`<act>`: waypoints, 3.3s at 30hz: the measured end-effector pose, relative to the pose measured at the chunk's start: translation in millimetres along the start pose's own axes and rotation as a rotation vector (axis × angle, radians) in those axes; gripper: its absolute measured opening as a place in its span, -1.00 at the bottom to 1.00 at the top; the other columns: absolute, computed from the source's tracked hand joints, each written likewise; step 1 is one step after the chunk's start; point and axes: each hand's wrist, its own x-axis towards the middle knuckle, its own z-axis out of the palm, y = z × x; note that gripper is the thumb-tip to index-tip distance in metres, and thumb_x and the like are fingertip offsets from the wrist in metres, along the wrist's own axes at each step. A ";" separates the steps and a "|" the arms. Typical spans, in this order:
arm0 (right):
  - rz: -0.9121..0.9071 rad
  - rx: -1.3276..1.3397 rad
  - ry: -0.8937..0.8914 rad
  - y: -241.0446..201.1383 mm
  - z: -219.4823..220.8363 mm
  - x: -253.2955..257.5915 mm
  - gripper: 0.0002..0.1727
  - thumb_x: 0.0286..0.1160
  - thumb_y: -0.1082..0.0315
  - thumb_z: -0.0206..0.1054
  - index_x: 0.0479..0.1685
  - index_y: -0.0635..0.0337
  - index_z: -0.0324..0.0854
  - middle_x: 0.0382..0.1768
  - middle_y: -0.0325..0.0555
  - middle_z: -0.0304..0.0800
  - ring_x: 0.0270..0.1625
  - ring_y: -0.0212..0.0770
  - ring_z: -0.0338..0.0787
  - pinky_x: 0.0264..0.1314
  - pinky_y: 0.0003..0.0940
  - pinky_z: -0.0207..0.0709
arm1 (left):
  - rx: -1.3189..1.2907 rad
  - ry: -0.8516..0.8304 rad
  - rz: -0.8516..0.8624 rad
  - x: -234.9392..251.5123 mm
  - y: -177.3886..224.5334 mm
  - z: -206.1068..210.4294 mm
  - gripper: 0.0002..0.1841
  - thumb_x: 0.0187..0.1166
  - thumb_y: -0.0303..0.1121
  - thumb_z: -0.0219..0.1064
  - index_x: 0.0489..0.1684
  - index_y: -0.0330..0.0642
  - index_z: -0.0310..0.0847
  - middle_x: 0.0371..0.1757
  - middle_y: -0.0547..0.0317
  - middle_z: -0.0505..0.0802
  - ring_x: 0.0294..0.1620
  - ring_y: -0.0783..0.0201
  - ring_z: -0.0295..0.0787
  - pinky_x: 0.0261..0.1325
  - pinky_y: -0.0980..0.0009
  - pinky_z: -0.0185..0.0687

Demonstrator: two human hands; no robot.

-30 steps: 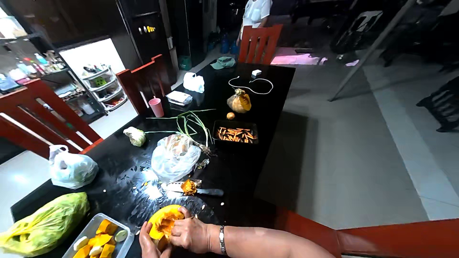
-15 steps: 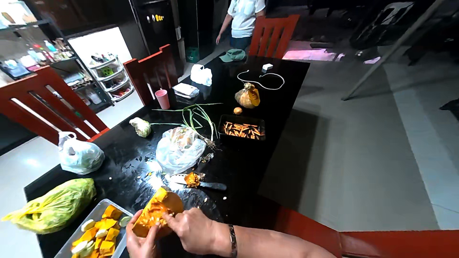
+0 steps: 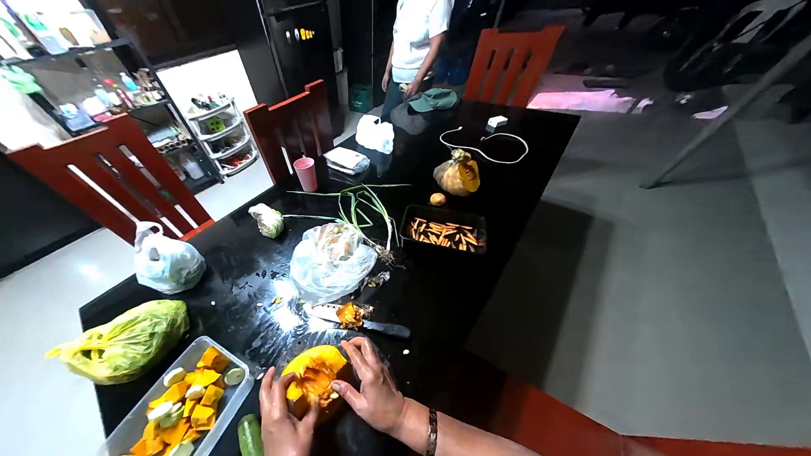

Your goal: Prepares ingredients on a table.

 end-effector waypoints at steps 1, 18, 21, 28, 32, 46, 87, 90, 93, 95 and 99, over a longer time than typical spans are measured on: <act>-0.006 0.004 -0.028 1.5 1.3 0.8 -0.31 0.38 0.05 0.45 0.39 0.44 0.64 0.30 0.35 0.67 0.34 0.24 0.70 0.40 -0.02 0.61 | 0.130 -0.023 0.048 1.4 7.0 -4.9 -0.44 0.00 -0.45 0.65 0.04 -0.58 0.69 0.46 -0.64 0.56 0.44 -0.59 0.52 0.40 -0.34 0.48; -0.248 -0.097 -0.056 -12.9 27.3 6.8 -0.46 -0.15 0.45 0.47 0.06 0.25 0.84 0.19 0.27 0.76 0.11 0.28 0.78 -0.02 -0.01 0.75 | 1.035 -0.840 -0.201 39.5 93.7 -14.9 -0.69 0.63 -0.30 0.26 0.13 -0.32 0.75 0.43 -0.29 0.68 0.35 -0.26 0.69 0.24 -0.10 0.61; -0.258 -0.095 -0.060 -13.6 28.7 7.7 -0.49 -0.11 0.45 0.46 0.05 0.27 0.84 0.19 0.28 0.77 0.14 0.27 0.77 0.05 -0.03 0.74 | 1.021 -0.855 -0.187 40.8 91.2 -16.6 -0.71 0.63 -0.36 0.23 0.11 -0.31 0.77 0.43 -0.27 0.68 0.36 -0.25 0.68 0.24 -0.10 0.60; -0.288 -0.087 -0.068 -14.9 31.4 12.4 -0.53 -0.06 0.45 0.42 0.01 0.28 0.85 0.16 0.30 0.77 0.14 0.28 0.78 0.10 -0.01 0.73 | 0.948 -0.852 -0.121 43.2 73.6 -21.3 -0.69 0.67 -0.40 0.19 0.19 -0.39 0.70 0.40 -0.35 0.66 0.36 -0.29 0.66 0.25 -0.16 0.57; -0.299 -0.075 -0.075 -14.4 32.7 15.0 -0.51 -0.12 0.45 0.45 0.01 0.28 0.86 0.15 0.31 0.78 0.13 0.33 0.76 0.14 0.05 0.69 | 0.886 -0.870 -0.120 45.7 71.8 -26.6 -0.68 0.67 -0.44 0.17 0.24 -0.45 0.63 0.40 -0.41 0.62 0.34 -0.33 0.65 0.25 -0.19 0.56; 0.263 0.277 -0.078 -12.5 26.7 44.1 -0.48 0.20 0.56 0.39 0.25 0.58 0.54 0.09 0.31 0.78 0.13 -0.04 0.82 0.24 -0.17 0.67 | -0.215 0.183 -0.279 58.1 30.4 -51.7 -0.87 0.58 -0.50 0.26 -0.17 -0.41 0.68 -0.26 0.03 0.78 -0.33 0.33 0.75 -0.17 0.36 0.70; 0.411 -0.363 -0.336 91.8 -70.0 152.1 -0.75 0.71 0.48 0.21 0.05 0.47 0.75 0.13 0.40 0.78 0.26 0.32 0.75 0.43 0.26 0.47 | 0.000 -0.292 -0.258 29.6 21.6 0.8 -0.84 0.57 -0.53 0.32 -0.09 -0.44 0.76 -0.12 -0.15 0.86 -0.04 0.06 0.82 0.19 0.14 0.65; 0.538 -0.454 -0.388 114.0 -68.6 148.4 -0.65 0.73 0.48 0.16 0.35 0.48 0.62 0.42 0.47 0.58 0.53 0.43 0.53 0.61 0.31 0.30 | 0.036 -0.399 -0.218 27.2 22.8 -0.7 -0.53 0.49 -0.68 0.22 0.40 -0.24 0.69 0.47 -0.12 0.73 0.52 -0.09 0.60 0.64 0.04 0.37; 0.553 -0.430 -0.524 113.5 -55.1 142.2 -0.54 0.77 0.47 0.09 0.60 0.43 0.41 0.57 0.44 0.45 0.67 0.36 0.41 0.73 0.22 0.18 | 0.053 -0.481 -0.275 24.7 25.4 -2.9 -0.49 0.55 -0.57 0.27 0.54 -0.13 0.61 0.64 -0.03 0.60 0.67 -0.12 0.43 0.69 -0.08 0.22; 0.499 -0.397 -0.563 97.3 -50.0 137.1 -0.59 0.79 0.46 0.08 0.52 0.38 0.53 0.47 0.39 0.60 0.59 0.32 0.53 0.67 0.23 0.26 | 0.022 -0.475 -0.289 21.9 28.1 -4.6 -0.52 0.60 -0.53 0.26 0.54 -0.15 0.60 0.61 -0.06 0.62 0.64 -0.10 0.46 0.70 -0.05 0.23; 0.162 -0.415 -0.373 69.0 -64.5 131.8 -0.68 0.73 0.38 0.15 0.04 0.46 0.77 -0.07 0.47 0.82 0.04 0.45 0.82 0.21 0.49 0.51 | -0.102 -0.302 -0.247 6.2 28.9 -15.2 -0.70 0.67 -0.46 0.23 0.23 -0.39 0.74 0.20 -0.19 0.86 0.32 0.00 0.78 0.51 0.11 0.54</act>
